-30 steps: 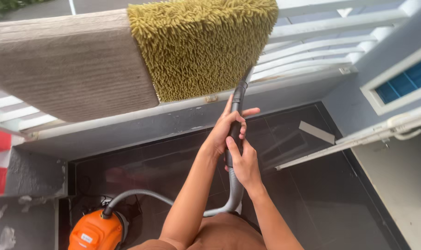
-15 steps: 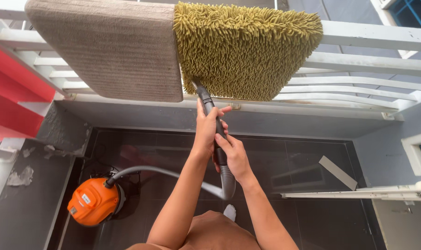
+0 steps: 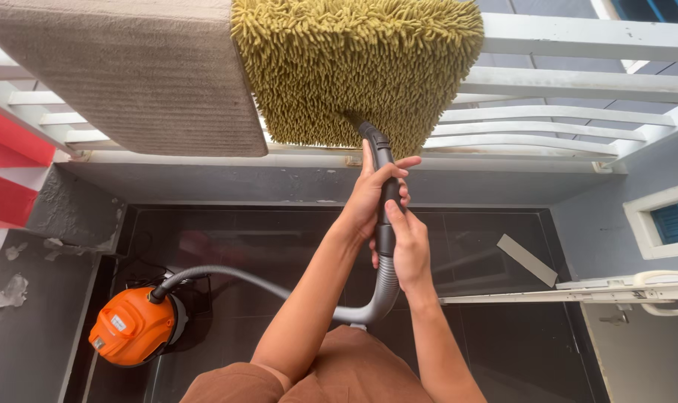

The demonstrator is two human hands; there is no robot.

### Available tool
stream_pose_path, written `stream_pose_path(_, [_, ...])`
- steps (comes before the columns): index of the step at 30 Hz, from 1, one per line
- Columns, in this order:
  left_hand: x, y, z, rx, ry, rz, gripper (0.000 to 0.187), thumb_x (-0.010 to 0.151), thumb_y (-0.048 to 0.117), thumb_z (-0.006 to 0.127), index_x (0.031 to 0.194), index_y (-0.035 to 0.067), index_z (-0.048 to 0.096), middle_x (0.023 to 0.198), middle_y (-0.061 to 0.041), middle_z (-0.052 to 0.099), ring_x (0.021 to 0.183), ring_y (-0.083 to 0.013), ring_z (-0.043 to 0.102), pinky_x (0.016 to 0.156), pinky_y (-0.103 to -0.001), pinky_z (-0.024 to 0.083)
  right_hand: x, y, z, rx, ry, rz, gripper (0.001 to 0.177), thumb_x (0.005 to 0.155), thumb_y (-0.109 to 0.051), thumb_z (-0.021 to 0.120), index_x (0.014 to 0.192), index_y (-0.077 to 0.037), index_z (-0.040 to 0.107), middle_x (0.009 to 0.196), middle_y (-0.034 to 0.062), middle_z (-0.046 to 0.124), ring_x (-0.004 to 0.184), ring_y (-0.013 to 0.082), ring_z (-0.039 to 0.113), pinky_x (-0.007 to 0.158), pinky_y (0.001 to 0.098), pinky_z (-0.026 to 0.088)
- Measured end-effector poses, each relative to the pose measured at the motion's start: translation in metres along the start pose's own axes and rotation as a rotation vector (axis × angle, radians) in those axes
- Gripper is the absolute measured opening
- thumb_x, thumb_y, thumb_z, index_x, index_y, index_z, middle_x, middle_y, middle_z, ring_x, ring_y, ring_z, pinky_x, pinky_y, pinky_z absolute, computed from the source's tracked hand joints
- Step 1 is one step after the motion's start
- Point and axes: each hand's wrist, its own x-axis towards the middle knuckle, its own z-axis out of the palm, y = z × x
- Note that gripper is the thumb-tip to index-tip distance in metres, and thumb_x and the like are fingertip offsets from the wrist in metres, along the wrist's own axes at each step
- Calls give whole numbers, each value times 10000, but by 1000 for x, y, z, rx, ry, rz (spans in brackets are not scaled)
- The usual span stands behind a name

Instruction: The person uses a vacuum cleaner hose to clean a green rug hanging over a balcony railing. The person moves the vacuum nozzle back and forth across the rug's surface to remove dust or debris.

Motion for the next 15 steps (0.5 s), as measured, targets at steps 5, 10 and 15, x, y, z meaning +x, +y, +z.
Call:
stream_pose_path(5, [-8,12,-29,-88,-83,-21,1032,845,38,540,1632,308,-71,1284,-233,618,641,-98,557,537,-233,535,-5,-2,36,-181,53,62,440,994,-426,539,936,2,618,584,92,608,397,160,588,356,291,471])
stream_pose_path(10, [-32,39,-86,-102,5,17,907,874,73,551,1661,242,134,1301,-245,630,615,-80,525,510,-211,510,-6,10,82,-255,-98,100,403,961,-424,581,970,-23,617,587,81,608,403,158,599,365,298,485])
stream_pose_path(15, [-45,58,-111,-144,135,149,834,953,77,581,1681,41,176,1305,-229,636,662,-128,566,561,-275,550,2,23,99,-97,-269,110,414,990,-418,581,916,-11,593,591,75,595,400,161,575,371,297,477])
